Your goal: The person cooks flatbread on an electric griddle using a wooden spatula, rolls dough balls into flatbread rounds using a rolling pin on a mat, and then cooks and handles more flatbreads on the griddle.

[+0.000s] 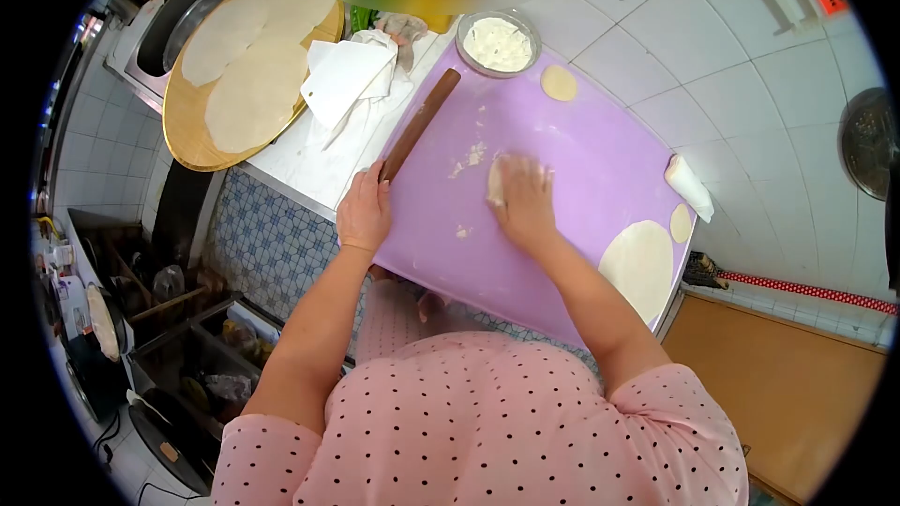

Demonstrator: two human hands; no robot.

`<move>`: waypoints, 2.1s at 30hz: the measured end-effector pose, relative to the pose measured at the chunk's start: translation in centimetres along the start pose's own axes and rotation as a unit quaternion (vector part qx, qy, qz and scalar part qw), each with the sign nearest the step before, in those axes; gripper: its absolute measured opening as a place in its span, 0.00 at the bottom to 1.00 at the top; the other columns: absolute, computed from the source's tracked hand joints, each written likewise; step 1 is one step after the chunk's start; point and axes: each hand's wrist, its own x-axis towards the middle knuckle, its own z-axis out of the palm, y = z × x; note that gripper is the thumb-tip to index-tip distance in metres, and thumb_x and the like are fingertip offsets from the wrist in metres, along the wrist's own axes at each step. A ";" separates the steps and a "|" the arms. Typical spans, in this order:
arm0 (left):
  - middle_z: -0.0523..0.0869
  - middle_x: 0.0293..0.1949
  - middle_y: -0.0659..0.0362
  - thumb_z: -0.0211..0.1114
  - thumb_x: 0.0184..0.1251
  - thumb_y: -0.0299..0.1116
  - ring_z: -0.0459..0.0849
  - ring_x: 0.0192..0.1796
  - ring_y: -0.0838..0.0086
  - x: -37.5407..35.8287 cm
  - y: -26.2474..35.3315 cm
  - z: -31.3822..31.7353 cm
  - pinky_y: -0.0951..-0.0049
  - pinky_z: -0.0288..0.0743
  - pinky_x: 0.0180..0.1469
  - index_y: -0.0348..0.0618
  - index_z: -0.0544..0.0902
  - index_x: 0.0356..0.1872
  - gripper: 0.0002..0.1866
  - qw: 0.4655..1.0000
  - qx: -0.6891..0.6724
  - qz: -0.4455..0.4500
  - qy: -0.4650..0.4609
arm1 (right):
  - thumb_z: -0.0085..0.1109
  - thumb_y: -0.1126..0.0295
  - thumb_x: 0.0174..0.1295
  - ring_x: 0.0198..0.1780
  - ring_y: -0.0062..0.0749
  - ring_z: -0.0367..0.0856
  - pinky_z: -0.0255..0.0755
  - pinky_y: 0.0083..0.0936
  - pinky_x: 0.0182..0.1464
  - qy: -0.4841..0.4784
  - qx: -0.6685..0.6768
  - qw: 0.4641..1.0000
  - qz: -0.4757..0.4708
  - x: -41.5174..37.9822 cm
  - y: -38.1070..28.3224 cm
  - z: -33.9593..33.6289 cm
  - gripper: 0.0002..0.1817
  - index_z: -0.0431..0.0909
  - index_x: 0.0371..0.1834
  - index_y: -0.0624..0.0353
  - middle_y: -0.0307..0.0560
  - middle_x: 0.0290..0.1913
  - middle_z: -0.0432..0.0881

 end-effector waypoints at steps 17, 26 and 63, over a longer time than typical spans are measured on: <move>0.82 0.46 0.52 0.53 0.74 0.36 0.83 0.44 0.53 0.0 0.6 -0.2 0.56 0.79 0.45 0.47 0.75 0.62 0.19 1.000 0.015 0.000 -0.008 | 0.55 0.48 0.66 0.78 0.66 0.45 0.41 0.67 0.74 0.015 -0.034 0.998 0.058 -0.2 0.9 -0.2 0.40 0.57 0.77 0.56 0.60 0.78 0.51; 0.82 0.45 0.51 0.52 0.75 0.37 0.83 0.44 0.52 -0.1 -0.3 0.4 0.56 0.79 0.45 0.46 0.75 0.62 0.18 0.999 0.015 0.036 0.023 | 0.58 0.55 0.65 0.79 0.65 0.44 0.40 0.59 0.77 0.024 0.129 0.991 0.026 -3.7 -1.1 1.3 0.41 0.55 0.76 0.63 0.63 0.79 0.50; 0.58 0.75 0.41 0.62 0.68 0.44 0.54 0.77 0.46 -1.7 6.1 1.8 0.41 0.46 0.75 0.36 0.64 0.72 0.36 0.941 0.122 0.236 -0.210 | 0.57 0.55 0.66 0.76 0.66 0.52 0.48 0.55 0.76 0.018 0.071 0.997 0.023 -7.8 1.9 -2.9 0.37 0.60 0.71 0.71 0.69 0.75 0.56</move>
